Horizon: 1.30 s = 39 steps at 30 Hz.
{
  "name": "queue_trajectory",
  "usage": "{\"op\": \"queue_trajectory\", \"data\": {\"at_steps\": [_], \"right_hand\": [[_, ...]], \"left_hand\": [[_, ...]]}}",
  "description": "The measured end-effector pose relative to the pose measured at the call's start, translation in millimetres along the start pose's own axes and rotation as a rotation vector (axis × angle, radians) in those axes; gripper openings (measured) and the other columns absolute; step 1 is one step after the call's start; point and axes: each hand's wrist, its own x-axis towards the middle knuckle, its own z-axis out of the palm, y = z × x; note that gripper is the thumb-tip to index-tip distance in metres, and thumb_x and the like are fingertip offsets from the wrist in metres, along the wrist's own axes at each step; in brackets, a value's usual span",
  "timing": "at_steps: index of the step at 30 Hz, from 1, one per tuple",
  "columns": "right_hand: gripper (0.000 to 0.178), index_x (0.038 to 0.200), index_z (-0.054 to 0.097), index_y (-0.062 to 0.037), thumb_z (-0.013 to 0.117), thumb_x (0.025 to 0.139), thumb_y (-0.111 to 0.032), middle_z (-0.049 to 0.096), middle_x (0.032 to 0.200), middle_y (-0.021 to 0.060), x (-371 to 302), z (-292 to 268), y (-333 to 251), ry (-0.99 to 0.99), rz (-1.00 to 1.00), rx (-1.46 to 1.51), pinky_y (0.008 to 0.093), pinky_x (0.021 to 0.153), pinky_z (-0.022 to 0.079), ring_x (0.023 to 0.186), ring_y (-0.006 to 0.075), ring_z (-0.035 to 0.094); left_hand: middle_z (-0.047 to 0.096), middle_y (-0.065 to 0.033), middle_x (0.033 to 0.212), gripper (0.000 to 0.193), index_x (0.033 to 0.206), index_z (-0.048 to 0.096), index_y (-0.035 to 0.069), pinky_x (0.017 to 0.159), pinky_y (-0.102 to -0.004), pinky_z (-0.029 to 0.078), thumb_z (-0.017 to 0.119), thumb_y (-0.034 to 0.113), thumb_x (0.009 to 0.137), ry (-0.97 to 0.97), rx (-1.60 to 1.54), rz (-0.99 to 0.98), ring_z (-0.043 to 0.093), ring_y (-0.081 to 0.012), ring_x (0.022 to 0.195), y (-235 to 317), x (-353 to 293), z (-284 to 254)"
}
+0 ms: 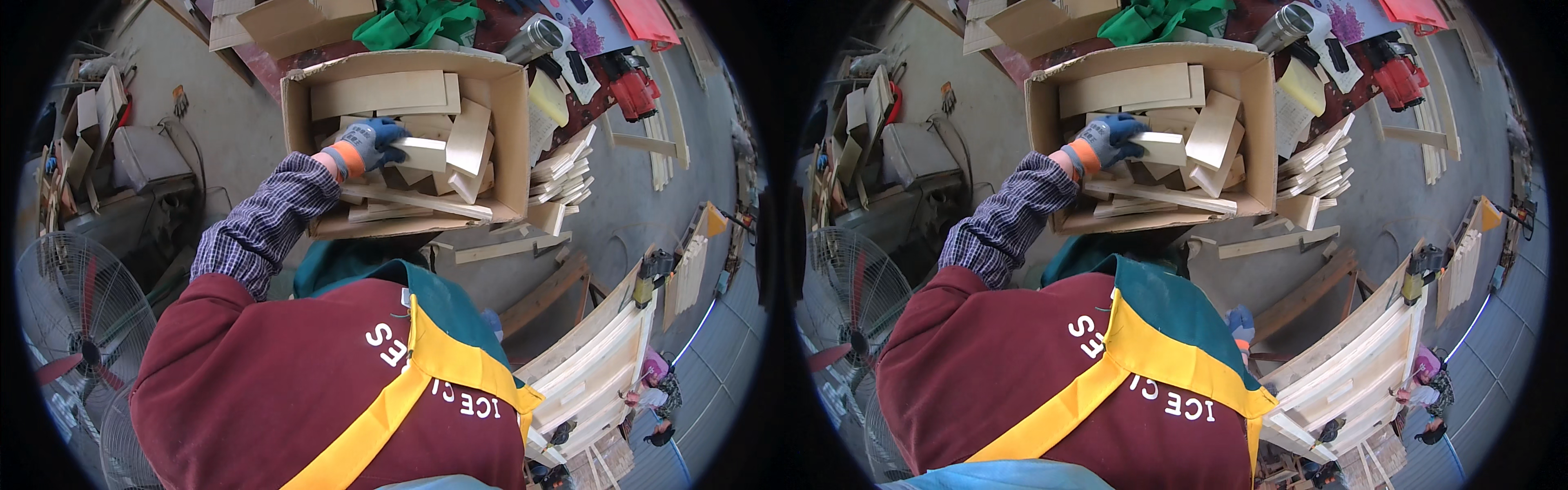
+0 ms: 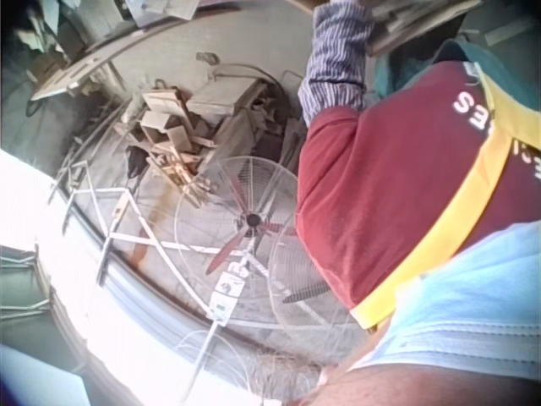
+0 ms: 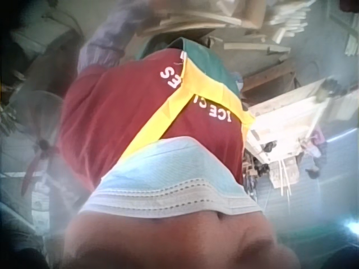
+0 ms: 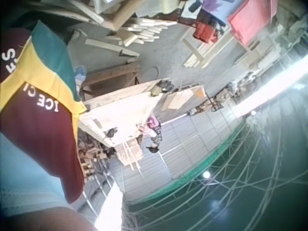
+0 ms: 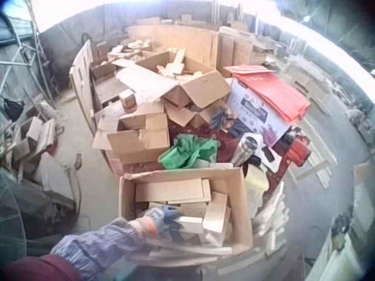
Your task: The person sorts small wooden pieces from one cardboard box into another, handling them by hand. The person then moves to a workbench where another person measures a wooden frame, and the person places a nail gun on the frame before returning to sort more wood pieces.
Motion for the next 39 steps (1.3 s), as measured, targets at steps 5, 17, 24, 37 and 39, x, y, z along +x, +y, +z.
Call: {"op": "queue_trajectory", "data": {"at_steps": [5, 17, 24, 37, 39], "right_hand": [[0.026, 0.113, 0.062, -0.0083, 0.065, 0.088, -0.016, 0.061, 0.086, 0.0018, -2.3, 7.0, -7.4, -0.012, 0.047, 0.020, 0.0297, 0.069, 0.048, 0.075, 0.0128, 0.056], [0.019, 0.107, 0.063, -0.0056, 0.063, 0.090, -0.013, 0.059, 0.088, 0.0023, 6.7, 14.2, -3.2, -0.036, -0.138, -0.254, 0.0268, 0.072, 0.047, 0.080, 0.0119, 0.055], [0.033, 0.119, 0.061, -0.0044, 0.065, 0.089, -0.016, 0.064, 0.099, 0.0058, -6.1, 18.6, -15.1, -0.025, 0.023, -0.063, 0.0305, 0.076, 0.049, 0.086, 0.0157, 0.059], [0.032, 0.117, 0.062, -0.0023, 0.063, 0.089, -0.019, 0.065, 0.091, 0.0057, -16.6, 29.7, -17.6, 0.029, -0.014, -0.207, 0.0302, 0.073, 0.049, 0.081, 0.0171, 0.060], [0.032, 0.117, 0.061, -0.0025, 0.063, 0.089, -0.019, 0.065, 0.090, 0.0055, -18.8, 29.9, -17.6, 0.019, -0.007, -0.188, 0.0300, 0.073, 0.049, 0.080, 0.0169, 0.060]], "left_hand": [[0.065, -0.0146, 0.105, 0.036, 0.113, 0.064, 0.010, 0.084, -0.0425, 0.051, 0.074, 0.019, 0.079, 0.433, 0.173, 0.046, 0.061, -0.0371, 0.096, -11.2, -12.2, -34.5], [0.065, -0.0130, 0.097, 0.019, 0.100, 0.065, 0.012, 0.078, -0.0427, 0.051, 0.061, 0.017, 0.081, -0.399, 0.463, 0.003, 0.063, -0.0334, 0.092, -19.9, -53.9, 12.2], [0.065, -0.0095, 0.095, 0.026, 0.109, 0.061, 0.015, 0.076, -0.0441, 0.051, 0.060, 0.013, 0.083, 0.007, 0.446, 0.154, 0.063, -0.0335, 0.086, -19.8, -19.9, -55.3], [0.065, -0.0148, 0.105, 0.035, 0.114, 0.062, 0.011, 0.085, -0.0432, 0.050, 0.068, 0.025, 0.083, -0.202, 0.298, -0.007, 0.061, -0.0354, 0.099, -28.0, -22.0, -72.4], [0.062, -0.0129, 0.117, 0.039, 0.117, 0.062, 0.013, 0.094, -0.0438, 0.046, 0.066, 0.034, 0.085, -0.176, 0.302, -0.095, 0.056, -0.0351, 0.111, -29.6, -20.6, -57.9]]}}
